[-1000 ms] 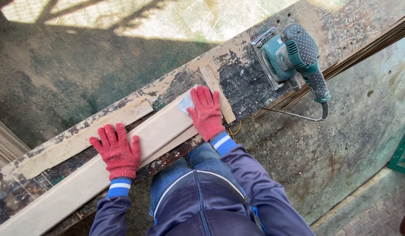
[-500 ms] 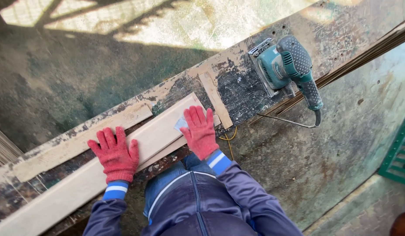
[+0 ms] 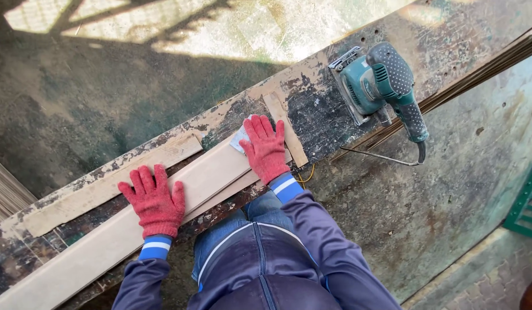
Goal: Sanding a long wooden plank manually using a piece of sandpaper.
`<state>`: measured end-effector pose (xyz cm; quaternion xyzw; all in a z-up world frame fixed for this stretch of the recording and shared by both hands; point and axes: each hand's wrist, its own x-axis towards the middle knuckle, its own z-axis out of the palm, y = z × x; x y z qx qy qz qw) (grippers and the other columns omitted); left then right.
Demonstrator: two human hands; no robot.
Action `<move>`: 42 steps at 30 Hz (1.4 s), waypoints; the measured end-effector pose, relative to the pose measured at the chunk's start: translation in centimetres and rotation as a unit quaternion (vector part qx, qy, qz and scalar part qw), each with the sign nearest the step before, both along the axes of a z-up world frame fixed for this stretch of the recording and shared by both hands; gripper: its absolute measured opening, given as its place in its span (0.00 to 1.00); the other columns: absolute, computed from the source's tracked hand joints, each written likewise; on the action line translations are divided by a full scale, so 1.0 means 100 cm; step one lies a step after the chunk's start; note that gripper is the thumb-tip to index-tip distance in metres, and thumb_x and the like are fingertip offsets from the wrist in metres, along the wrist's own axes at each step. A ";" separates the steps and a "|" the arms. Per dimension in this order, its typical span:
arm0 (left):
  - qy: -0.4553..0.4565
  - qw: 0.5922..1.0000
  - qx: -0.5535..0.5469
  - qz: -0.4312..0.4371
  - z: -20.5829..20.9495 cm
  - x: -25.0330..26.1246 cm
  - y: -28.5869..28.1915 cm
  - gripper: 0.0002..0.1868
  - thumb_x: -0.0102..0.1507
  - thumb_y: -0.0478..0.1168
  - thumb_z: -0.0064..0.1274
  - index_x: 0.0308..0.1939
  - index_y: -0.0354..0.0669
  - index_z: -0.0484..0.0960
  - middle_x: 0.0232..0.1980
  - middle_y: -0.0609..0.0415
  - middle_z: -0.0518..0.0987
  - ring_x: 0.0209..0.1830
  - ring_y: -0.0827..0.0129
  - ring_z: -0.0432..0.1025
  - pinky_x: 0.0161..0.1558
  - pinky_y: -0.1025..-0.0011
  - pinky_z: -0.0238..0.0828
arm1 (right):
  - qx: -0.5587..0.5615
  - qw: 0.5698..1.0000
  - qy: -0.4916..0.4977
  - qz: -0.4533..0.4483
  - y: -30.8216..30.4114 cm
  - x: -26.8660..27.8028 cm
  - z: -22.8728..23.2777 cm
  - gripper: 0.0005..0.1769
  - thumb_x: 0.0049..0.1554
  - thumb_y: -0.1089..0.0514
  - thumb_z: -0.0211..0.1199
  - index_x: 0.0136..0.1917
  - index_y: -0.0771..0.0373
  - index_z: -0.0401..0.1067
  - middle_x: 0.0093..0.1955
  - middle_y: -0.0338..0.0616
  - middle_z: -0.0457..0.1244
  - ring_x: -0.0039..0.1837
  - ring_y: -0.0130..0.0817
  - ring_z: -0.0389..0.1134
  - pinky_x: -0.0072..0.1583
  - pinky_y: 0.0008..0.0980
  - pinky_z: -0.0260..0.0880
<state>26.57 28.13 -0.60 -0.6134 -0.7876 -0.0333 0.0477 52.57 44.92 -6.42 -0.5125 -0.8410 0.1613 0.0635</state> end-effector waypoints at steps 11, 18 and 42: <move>-0.010 1.000 0.006 0.005 -0.006 -0.003 -0.001 0.37 0.64 0.60 0.47 0.69 0.39 0.79 0.68 0.29 0.75 0.73 0.37 0.65 0.74 0.36 0.46 | 0.032 0.985 0.054 0.161 -0.085 -0.055 0.006 0.40 0.64 0.27 0.34 0.83 0.41 0.46 0.87 0.37 0.40 0.87 0.41 0.36 0.82 0.61 0.29; -0.037 0.999 -0.001 0.019 0.000 -0.002 -0.001 0.36 0.62 0.58 0.51 0.68 0.39 0.80 0.67 0.28 0.76 0.73 0.35 0.65 0.74 0.34 0.41 | -0.030 0.995 -0.086 -0.051 -0.026 0.006 -0.001 0.40 0.68 0.30 0.37 0.85 0.49 0.44 0.88 0.42 0.37 0.87 0.43 0.34 0.81 0.59 0.23; -0.024 0.995 -0.063 0.070 0.003 -0.128 -0.126 0.40 0.69 0.59 0.45 0.76 0.34 0.74 0.76 0.23 0.69 0.81 0.32 0.54 0.76 0.33 0.31 | -0.161 0.983 -0.089 0.023 -0.128 -0.183 0.134 0.15 0.50 0.44 0.67 0.48 0.49 0.69 0.46 0.40 0.66 0.46 0.38 0.70 0.44 0.41 0.62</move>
